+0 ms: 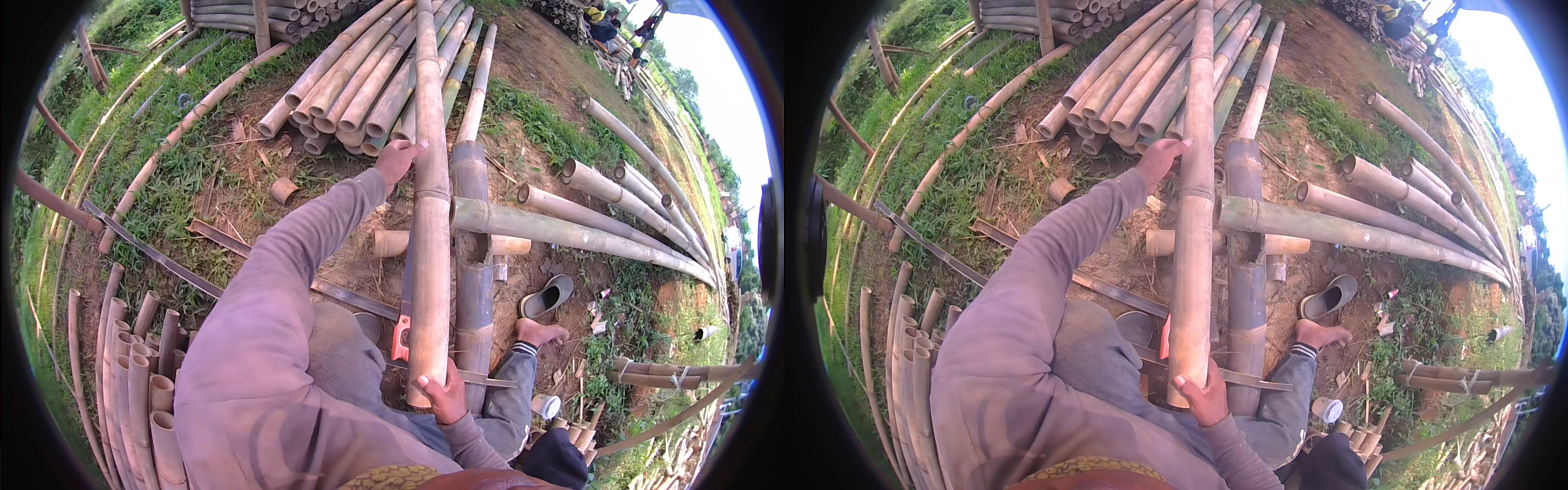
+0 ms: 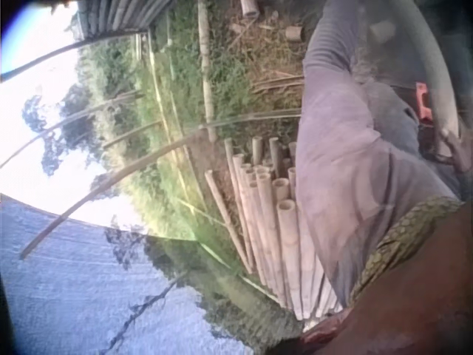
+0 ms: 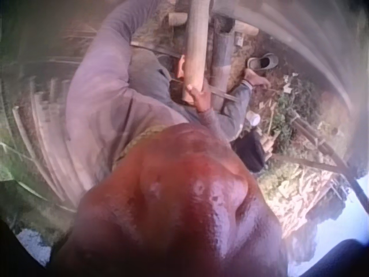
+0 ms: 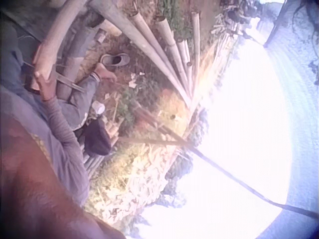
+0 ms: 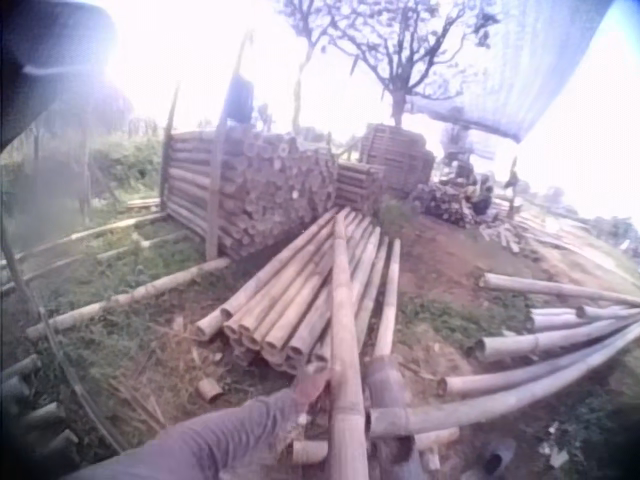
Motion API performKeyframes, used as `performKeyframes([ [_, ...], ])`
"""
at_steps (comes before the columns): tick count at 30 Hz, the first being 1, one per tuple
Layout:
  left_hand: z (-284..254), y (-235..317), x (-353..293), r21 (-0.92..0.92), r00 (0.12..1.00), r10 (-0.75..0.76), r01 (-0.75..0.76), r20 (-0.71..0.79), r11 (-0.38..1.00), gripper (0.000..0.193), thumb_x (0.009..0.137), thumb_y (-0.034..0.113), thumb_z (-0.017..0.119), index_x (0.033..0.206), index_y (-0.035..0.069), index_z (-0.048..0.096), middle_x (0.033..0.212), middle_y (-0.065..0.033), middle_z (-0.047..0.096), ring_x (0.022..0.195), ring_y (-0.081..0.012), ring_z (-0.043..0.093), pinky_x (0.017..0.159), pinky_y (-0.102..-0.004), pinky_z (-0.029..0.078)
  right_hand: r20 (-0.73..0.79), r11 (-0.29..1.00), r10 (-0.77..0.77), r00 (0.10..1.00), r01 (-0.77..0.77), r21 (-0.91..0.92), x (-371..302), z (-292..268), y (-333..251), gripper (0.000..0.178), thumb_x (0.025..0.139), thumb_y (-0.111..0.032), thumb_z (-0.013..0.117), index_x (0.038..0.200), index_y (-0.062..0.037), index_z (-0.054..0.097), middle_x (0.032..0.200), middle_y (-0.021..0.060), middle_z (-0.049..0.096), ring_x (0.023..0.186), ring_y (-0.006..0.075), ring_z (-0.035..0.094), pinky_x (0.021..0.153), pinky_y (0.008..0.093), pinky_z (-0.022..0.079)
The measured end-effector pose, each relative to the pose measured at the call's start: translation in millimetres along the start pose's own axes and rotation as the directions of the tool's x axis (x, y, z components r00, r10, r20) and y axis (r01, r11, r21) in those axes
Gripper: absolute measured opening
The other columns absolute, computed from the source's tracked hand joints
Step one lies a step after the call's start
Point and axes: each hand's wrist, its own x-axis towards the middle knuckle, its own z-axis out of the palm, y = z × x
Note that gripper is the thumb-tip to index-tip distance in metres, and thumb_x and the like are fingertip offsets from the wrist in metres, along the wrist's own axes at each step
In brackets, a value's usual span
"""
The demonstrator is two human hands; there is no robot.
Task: The person sits on the ground and uses a hand saw to cut bamboo poles into shorter sections. They repeatedly position a pole on a support, saw through it, and set the cut piece aside.
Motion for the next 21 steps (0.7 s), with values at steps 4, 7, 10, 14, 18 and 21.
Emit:
performKeyframes([
  [4, -34.6, -28.0, -126.8, 0.006, 0.91, -0.245, 0.258, 0.333, 0.966, 0.063, 0.104, 0.057, 0.062, 0.147, 0.011, 0.054, 0.127, -0.0075, 0.067, 0.109, -0.0199, 0.068, 0.092, -0.0388, 0.055, 0.064, 0.972, 0.051, 0.997, -0.064, 0.225, 68.4, 30.9, -34.2, 0.062, 0.097, -0.025, 0.077, 0.145, 0.0054, 0.05, 0.129, 0.0135, 0.066, 0.113, 0.0196, 0.066, 0.098, 0.0355, 0.055],
  [7, -63.6, -50.0, -199.1, -0.163, 0.834, -0.207, 0.331, 0.512, 0.93, 0.074, 0.103, 0.064, 0.06, 0.152, 0.01, 0.049, 0.134, -0.0135, 0.066, 0.118, -0.0268, 0.068, 0.098, -0.0435, 0.057, 0.084, 0.977, -0.01, 0.996, -0.008, 0.213, 123.3, 61.0, -67.2, 0.063, 0.099, -0.031, 0.077, 0.142, 0.0056, 0.049, 0.124, 0.0156, 0.067, 0.101, 0.0206, 0.071, 0.076, 0.0336, 0.062],
  [10, -70.2, -50.6, -231.9, -0.345, 0.835, -0.073, 0.303, 0.546, 0.889, 0.082, 0.1, 0.068, 0.061, 0.155, 0.009, 0.044, 0.138, -0.0181, 0.063, 0.124, -0.0311, 0.068, 0.1, -0.0471, 0.057, 0.116, 0.984, 0.037, 0.993, -0.056, 0.171, 166.4, 92.2, -103.5, 0.066, 0.1, -0.041, 0.074, 0.142, 0.0035, 0.048, 0.122, 0.0172, 0.067, 0.096, 0.0238, 0.074, 0.069, 0.0375, 0.066],
  [14, -64.3, -27.1, -222.6, -0.44, 0.903, -0.009, 0.219, 0.43, 0.871, 0.085, 0.1, 0.068, 0.062, 0.151, 0.003, 0.045, 0.138, -0.0227, 0.062, 0.125, -0.034, 0.067, 0.102, -0.0504, 0.057, 0.222, 0.949, 0.067, 0.973, -0.131, 0.287, 245.6, 126.1, -127.5, 0.07, 0.1, -0.051, 0.07, 0.139, 0.0059, 0.055, 0.117, 0.0177, 0.07, 0.1, 0.0278, 0.074, 0.085, 0.0426, 0.062],
  [18, -65.7, -4.8, -198.9, -0.52, 0.984, -0.047, 0.132, 0.173, 0.844, 0.074, 0.105, 0.059, 0.06, 0.145, -0.002, 0.049, 0.135, -0.0246, 0.064, 0.122, -0.0351, 0.068, 0.105, -0.0519, 0.057, 0.186, 0.987, 0.101, 0.977, -0.122, 0.102, 305.6, 147.1, -142.1, 0.072, 0.099, -0.057, 0.069, 0.133, 0.0069, 0.065, 0.113, 0.0183, 0.074, 0.105, 0.0291, 0.073, 0.088, 0.0429, 0.058],
  [21, -74.6, -4.6, -184.5, -0.587, 0.998, -0.032, 0.063, 0.062, 0.807, 0.063, 0.108, 0.049, 0.057, 0.143, -0.003, 0.05, 0.133, -0.0246, 0.064, 0.118, -0.0352, 0.07, 0.103, -0.049, 0.059, 0.069, 0.976, -0.086, 0.994, 0.098, -0.195, 322.0, 160.6, -141.4, 0.075, 0.097, -0.06, 0.069, 0.131, 0.008, 0.068, 0.112, 0.0209, 0.075, 0.104, 0.0323, 0.074, 0.092, 0.044, 0.057],
])
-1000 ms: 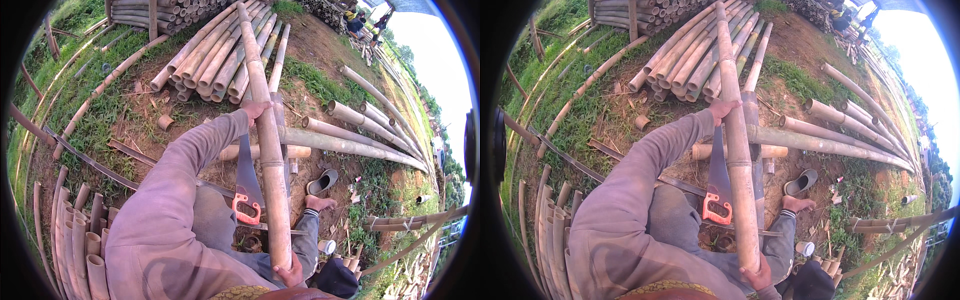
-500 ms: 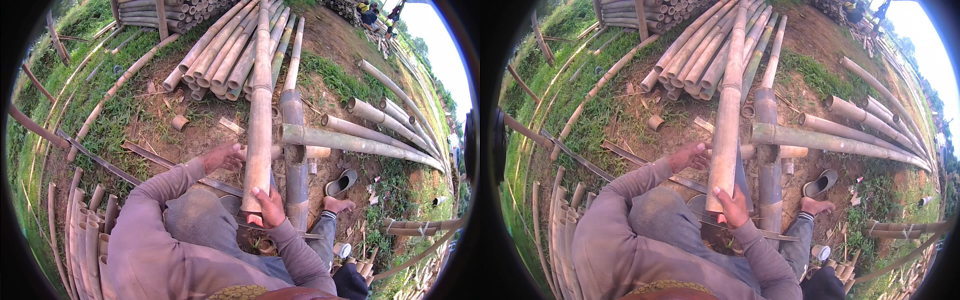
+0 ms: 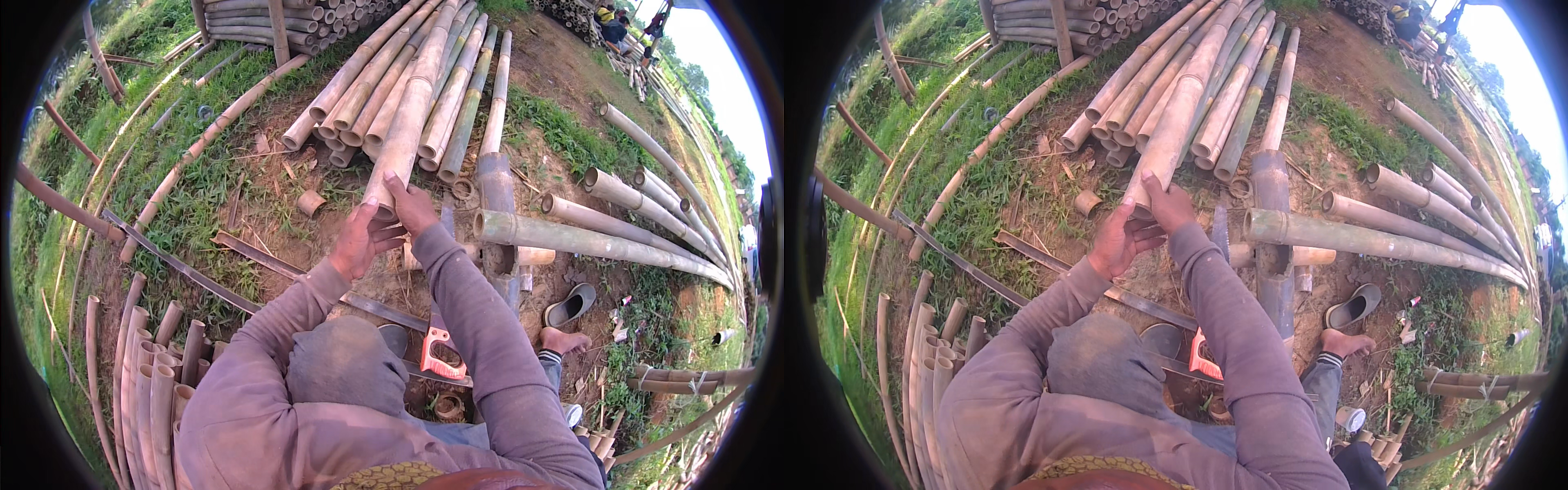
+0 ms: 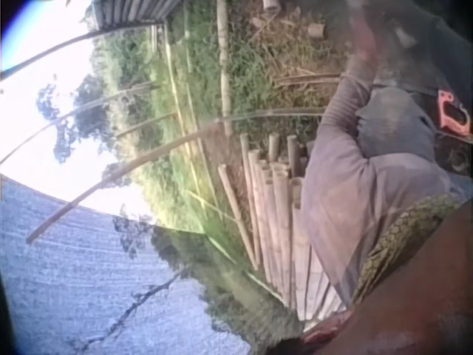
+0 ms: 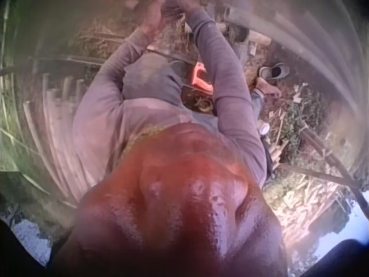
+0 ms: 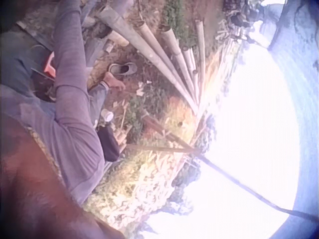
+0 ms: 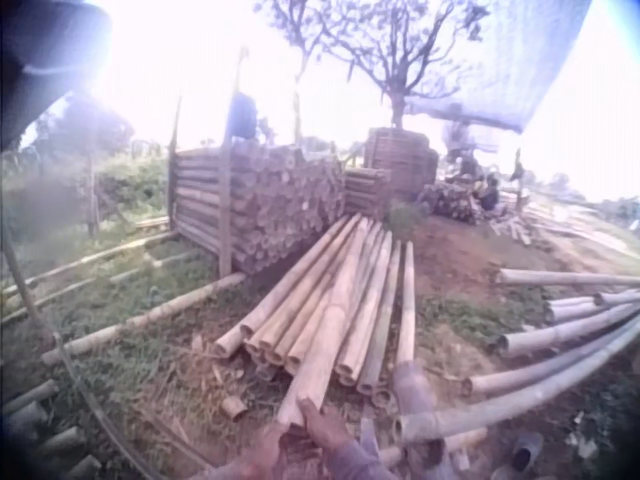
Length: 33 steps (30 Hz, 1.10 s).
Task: The person sits on the ground and uses a hand saw to cut bamboo poles into shorter sections. They repeatedly position a pole on a support, saw through it, and set the cut piece aside.
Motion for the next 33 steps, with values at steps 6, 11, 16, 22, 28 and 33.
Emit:
performKeyframes([
  [6, -33.6, 0.2, 36.6, 0.176, 0.934, 0.263, -0.225, -0.241, 0.958, 0.051, 0.103, 0.033, 0.068, 0.133, -0.006, 0.055, 0.12, -0.0185, 0.07, 0.1, -0.0276, 0.075, 0.091, -0.0377, 0.065, 0.013, 0.877, -0.35, 0.937, 0.333, -0.345, -58.0, -37.4, 53.2, 0.066, 0.102, -0.049, 0.068, 0.137, 0.007, 0.064, 0.12, 0.0262, 0.067, 0.105, 0.0328, 0.068, 0.096, 0.0428, 0.054],
  [11, -64.0, 55.5, 119.6, 0.185, 0.777, 0.49, -0.456, -0.394, 0.871, 0.052, 0.098, 0.028, 0.077, 0.132, -0.006, 0.055, 0.124, -0.0169, 0.066, 0.108, -0.0252, 0.071, 0.092, -0.0384, 0.066, 0.038, 0.854, -0.132, 0.99, 0.134, -0.503, -158.9, -80.2, 142.7, 0.059, 0.098, -0.045, 0.074, 0.134, 0.0011, 0.067, 0.115, 0.0198, 0.065, 0.101, 0.0305, 0.066, 0.095, 0.0405, 0.053],
  [16, -130.3, 60.3, 157.7, 0.681, 0.497, 0.758, -0.378, -0.422, 0.627, 0.063, 0.095, 0.035, 0.08, 0.135, -0.006, 0.056, 0.121, -0.0167, 0.069, 0.107, -0.0251, 0.069, 0.094, -0.037, 0.057, 0.055, 0.854, -0.091, 0.994, 0.106, -0.51, -259.1, -88.8, 209.2, 0.051, 0.093, -0.036, 0.08, 0.128, -0.0007, 0.07, 0.114, 0.0177, 0.068, 0.106, 0.0341, 0.065, 0.094, 0.0434, 0.053],
  [22, -125.6, -3.2, 150.2, 0.744, 0.55, 0.7, -0.197, -0.455, 0.638, 0.078, 0.096, 0.045, 0.08, 0.147, -0.003, 0.045, 0.13, -0.021, 0.068, 0.119, -0.0317, 0.068, 0.102, -0.042, 0.053, 0.028, 0.666, -0.469, 0.883, 0.374, -0.645, -280.3, -71.9, 181.0, 0.042, 0.088, -0.026, 0.084, 0.121, -0.0026, 0.072, 0.113, 0.017, 0.069, 0.108, 0.0345, 0.065, 0.094, 0.0467, 0.05],
  [28, -89.3, -9.5, 151.0, 0.761, 0.493, 0.742, -0.219, -0.454, 0.611, 0.079, 0.096, 0.037, 0.079, 0.152, -0.003, 0.04, 0.138, -0.0273, 0.061, 0.125, -0.0376, 0.065, 0.105, -0.0448, 0.052, -0.017, 0.68, -0.5, 0.866, 0.38, -0.627, -257.5, -70.2, 178.3, 0.042, 0.088, -0.027, 0.084, 0.12, -0.0032, 0.072, 0.109, 0.0161, 0.068, 0.105, 0.036, 0.065, 0.091, 0.0472, 0.049],
  [33, -90.5, 8.5, 176.9, 0.876, 0.472, 0.829, -0.209, -0.298, 0.434, 0.082, 0.095, 0.036, 0.079, 0.156, -0.001, 0.038, 0.143, -0.0293, 0.059, 0.132, -0.0411, 0.061, 0.11, -0.0466, 0.049, 0.023, 0.667, -0.487, 0.873, 0.389, -0.635, -263.7, -71.6, 175.6, 0.04, 0.087, -0.025, 0.084, 0.119, -0.0036, 0.072, 0.109, 0.0154, 0.069, 0.104, 0.0351, 0.066, 0.09, 0.0468, 0.049],
])
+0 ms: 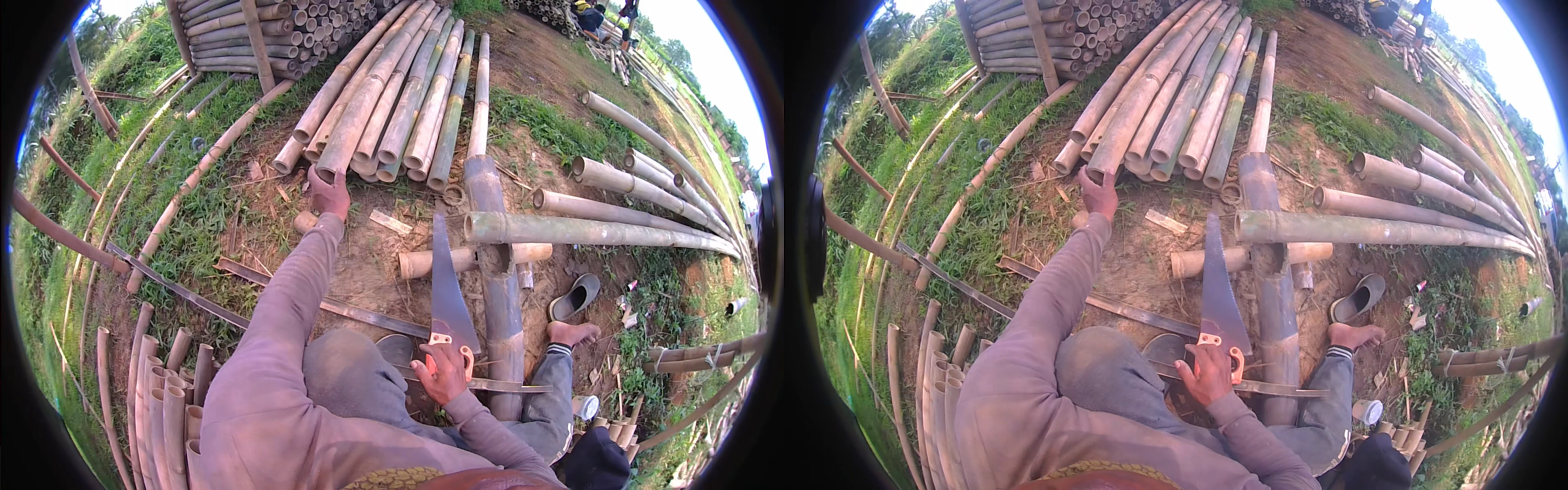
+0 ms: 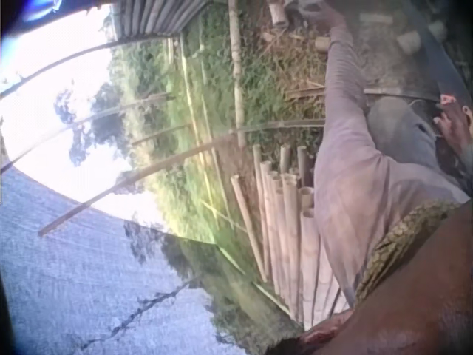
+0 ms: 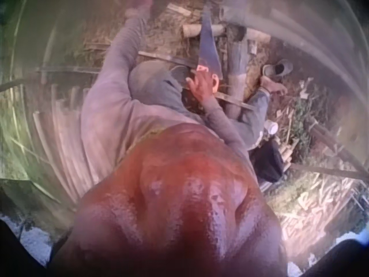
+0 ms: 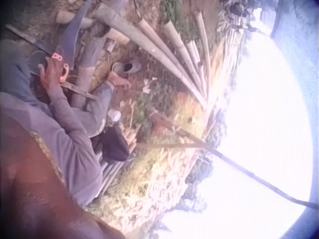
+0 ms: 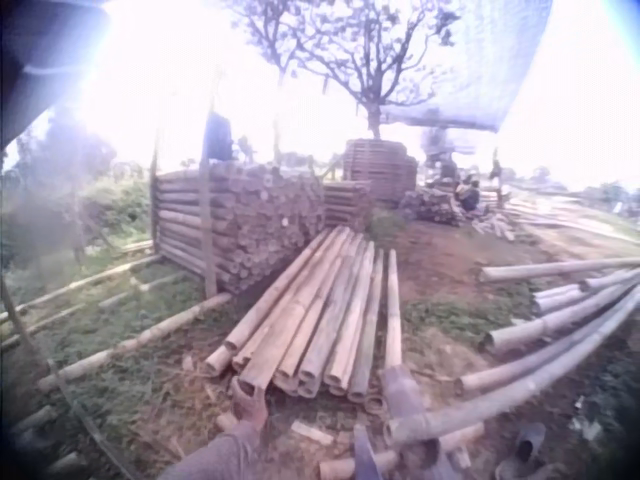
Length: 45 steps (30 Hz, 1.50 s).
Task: The person sits on the ground and uses a hand saw to cut bamboo poles into shorter sections. They repeatedly position a pole on a support, saw through it, and set the cut piece aside.
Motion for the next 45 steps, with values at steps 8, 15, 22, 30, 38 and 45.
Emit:
performKeyframes([
  [8, 38.5, 67.1, 47.7, 0.434, 0.986, -0.126, 0.066, 0.11, 0.898, 0.087, 0.084, 0.05, 0.088, 0.156, 0.018, 0.051, 0.156, -0.0253, 0.051, 0.143, -0.0389, 0.052, 0.114, -0.0483, 0.048, -0.061, 0.997, 0.007, 0.998, -0.012, -0.077, -15.2, -14.1, 7.3, 0.038, 0.085, -0.021, 0.085, 0.116, -0.0044, 0.071, 0.111, 0.0136, 0.07, 0.105, 0.034, 0.066, 0.093, 0.0472, 0.048],
  [15, 48.7, 59.4, 15.6, 0.359, 0.957, 0.179, -0.253, 0.228, 0.898, 0.088, 0.084, 0.056, 0.086, 0.152, 0.013, 0.052, 0.125, -0.0175, 0.064, 0.114, -0.0351, 0.064, 0.097, -0.0461, 0.054, -0.17, 0.981, 0.103, 0.98, -0.128, -0.146, -20.6, -33.3, 7.8, 0.04, 0.085, -0.021, 0.082, 0.12, -0.0052, 0.071, 0.115, 0.013, 0.068, 0.11, 0.0345, 0.065, 0.095, 0.0476, 0.048],
  [22, 95.9, 180.5, -162.4, -0.138, 0.057, 0.353, -0.854, 0.934, 0.501, 0.099, 0.081, 0.072, 0.079, 0.153, 0.011, 0.048, 0.134, -0.0212, 0.067, 0.118, -0.0398, 0.07, 0.1, -0.0494, 0.057, -0.237, 0.967, 0.176, 0.955, -0.213, -0.14, -48.7, -38.4, 23.5, 0.041, 0.083, -0.021, 0.082, 0.121, -0.0077, 0.072, 0.113, 0.0124, 0.067, 0.108, 0.0334, 0.065, 0.094, 0.0464, 0.047],
  [30, 113.4, 219.9, -207.1, -0.059, -0.057, 0.019, -0.89, 0.998, 0.452, 0.091, 0.075, 0.044, 0.091, 0.145, 0.007, 0.047, 0.113, -0.0252, 0.074, 0.106, -0.0448, 0.073, 0.09, -0.053, 0.059, -0.281, 0.954, 0.236, 0.93, -0.277, -0.115, -55.2, -57.9, 19.0, 0.039, 0.087, -0.023, 0.081, 0.123, -0.0097, 0.072, 0.115, 0.011, 0.067, 0.11, 0.0309, 0.064, 0.095, 0.0463, 0.047],
  [38, 5.7, 283.6, -187.8, -0.142, -0.138, 0.048, -0.828, 0.989, 0.543, 0.095, 0.072, 0.048, 0.091, 0.145, 0.004, 0.05, 0.114, -0.0268, 0.073, 0.109, -0.0464, 0.071, 0.095, -0.0522, 0.056, -0.638, 0.874, 0.481, 0.601, -0.388, 0.294, -45.9, -161.4, 107.8, 0.037, 0.096, -0.023, 0.077, 0.124, -0.0002, 0.071, 0.109, 0.0128, 0.072, 0.097, 0.0251, 0.071, 0.087, 0.0383, 0.058],
  [45, -160.1, 228.5, -109.6, -0.003, -0.059, -0.092, -0.853, 0.994, 0.522, 0.095, 0.074, 0.047, 0.09, 0.15, 0.013, 0.045, 0.128, -0.0225, 0.07, 0.116, -0.0442, 0.069, 0.097, -0.0526, 0.056, -0.44, 0.492, 0.795, 0.418, -0.019, 0.87, -4.0, -234.8, 178.9, 0.088, 0.095, -0.054, 0.077, 0.155, -0.0013, 0.041, 0.134, 0.0192, 0.062, 0.112, 0.0267, 0.067, 0.09, 0.0362, 0.057],
])
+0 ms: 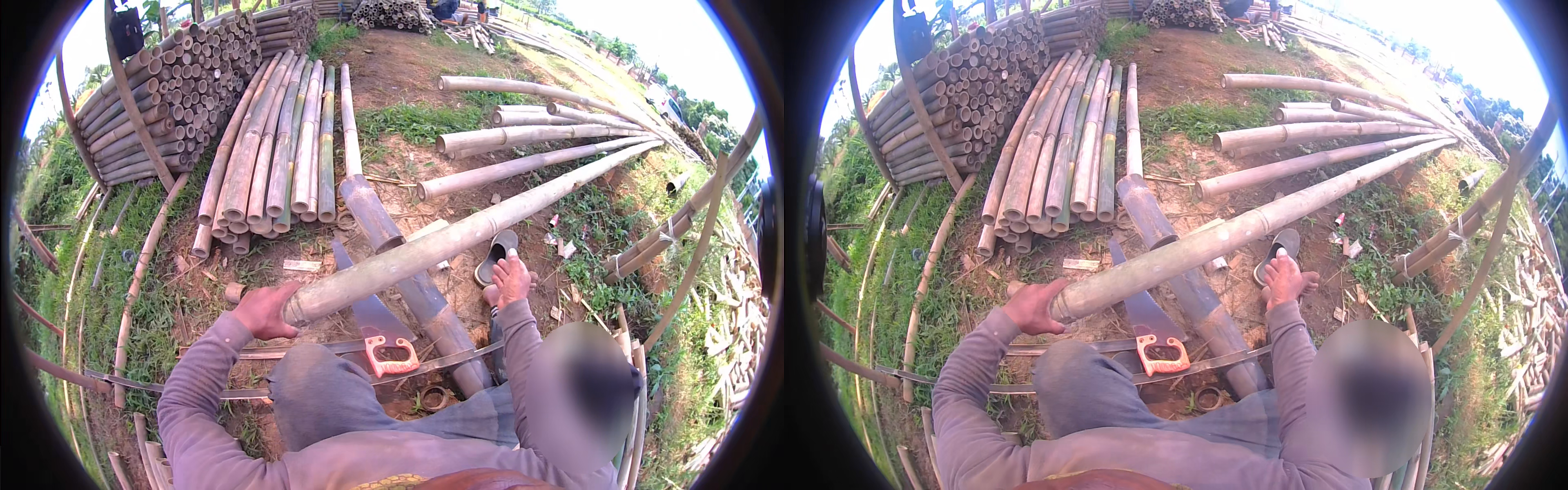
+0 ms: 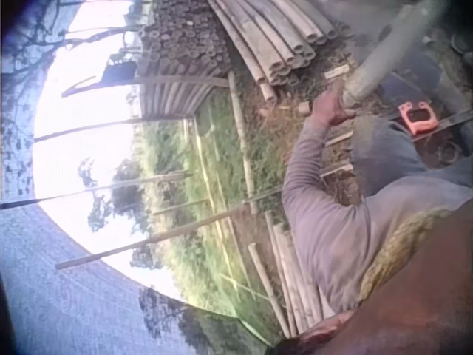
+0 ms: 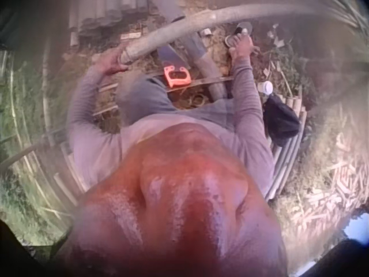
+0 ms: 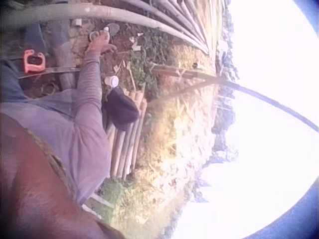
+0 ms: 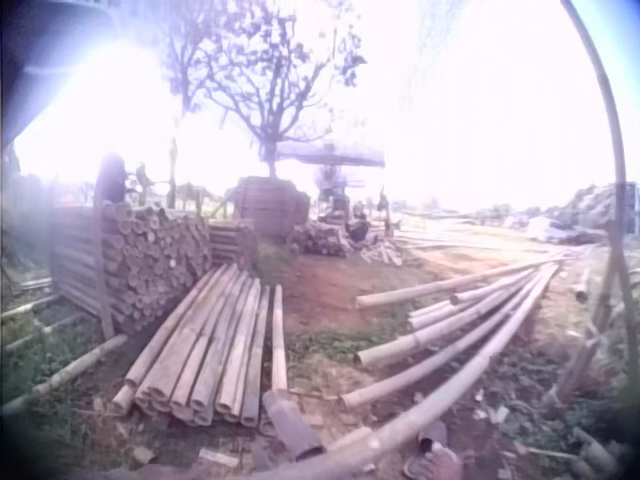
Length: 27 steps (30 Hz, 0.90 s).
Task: The person sits on the ground and uses a hand saw to cut bamboo poles into shorter sections. They repeatedly position a pole on a support, saw through it, and set the cut piece aside.
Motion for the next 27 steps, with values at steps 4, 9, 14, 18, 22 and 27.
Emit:
performKeyframes([
  [4, 34.0, -66.4, -115.1, 0.116, 0.956, -0.293, 0.294, -0.026, 0.949, 0.091, 0.069, 0.043, 0.091, 0.145, 0.018, 0.048, 0.128, -0.0139, 0.068, 0.118, -0.0375, 0.069, 0.105, -0.0556, 0.05, -0.065, 0.903, 0.209, 0.976, -0.167, 0.397, 47.7, 33.7, -20.2, 0.124, 0.081, -0.075, 0.079, 0.167, -0.0045, 0.023, 0.165, 0.0296, 0.034, 0.149, 0.0446, 0.04, 0.12, 0.0571, 0.039],
  [9, 102.9, -176.7, -237.2, 0.113, 0.783, -0.487, 0.564, -0.387, 0.818, 0.096, 0.053, 0.021, 0.095, 0.138, 0.016, 0.051, 0.122, -0.0083, 0.066, 0.121, -0.0322, 0.063, 0.121, -0.0585, 0.03, 0.245, 0.757, 0.286, 0.927, -0.375, 0.535, 30.4, 109.4, 17.0, 0.103, 0.08, -0.066, 0.086, 0.154, -0.0097, 0.043, 0.149, 0.0176, 0.055, 0.138, 0.039, 0.053, 0.12, 0.0643, 0.038],
  [14, 210.4, -248.6, -264.8, -0.435, 0.006, -0.627, 0.715, -0.779, 0.548, 0.084, 0.078, 0.008, 0.088, 0.151, 0.007, 0.045, 0.139, -0.0146, 0.059, 0.136, -0.0326, 0.056, 0.122, -0.0591, 0.036, 0.275, 0.794, 0.249, 0.929, -0.358, 0.491, -84.9, 234.0, 52.8, 0.074, 0.086, -0.042, 0.09, 0.14, -0.0071, 0.054, 0.125, 0.0139, 0.068, 0.115, 0.0337, 0.068, 0.106, 0.0547, 0.055],
  [18, 255.2, -137.9, -100.2, -0.883, 0.307, -0.893, -0.437, -0.329, 0.174, 0.087, 0.093, 0.033, 0.081, 0.159, 0.0, 0.035, 0.157, -0.0235, 0.045, 0.146, -0.0343, 0.046, 0.119, -0.0569, 0.043, 0.449, 0.765, 0.387, 0.805, -0.553, 0.33, -194.7, 279.6, 71.6, 0.082, 0.083, -0.048, 0.091, 0.146, -0.0133, 0.051, 0.138, 0.011, 0.063, 0.129, 0.0296, 0.061, 0.107, 0.0583, 0.049],
  [22, 172.4, -66.7, -4.2, -0.489, 0.611, -0.659, -0.778, -0.439, -0.395, 0.116, 0.083, 0.066, 0.082, 0.162, -0.004, 0.034, 0.165, -0.023, 0.042, 0.153, -0.0353, 0.042, 0.125, -0.0547, 0.038, 0.732, 0.742, 0.559, 0.39, -0.63, -0.231, -252.8, 296.1, 85.3, 0.087, 0.088, -0.06, 0.083, 0.15, -0.0078, 0.05, 0.134, 0.0134, 0.066, 0.124, 0.0279, 0.065, 0.103, 0.0473, 0.053],
  [27, 198.7, -194.1, -70.1, -0.531, 0.386, -0.9, -0.815, -0.202, -0.23, 0.092, 0.079, 0.059, 0.087, 0.149, 0.009, 0.052, 0.143, -0.0152, 0.064, 0.131, -0.0358, 0.063, 0.112, -0.0582, 0.051, 0.374, 0.866, 0.495, 0.784, -0.478, -0.144, -165.8, 193.6, 75.7, 0.098, 0.098, -0.07, 0.062, 0.156, 0.0046, 0.039, 0.143, 0.022, 0.063, 0.125, 0.0299, 0.066, 0.1, 0.0455, 0.054],
])
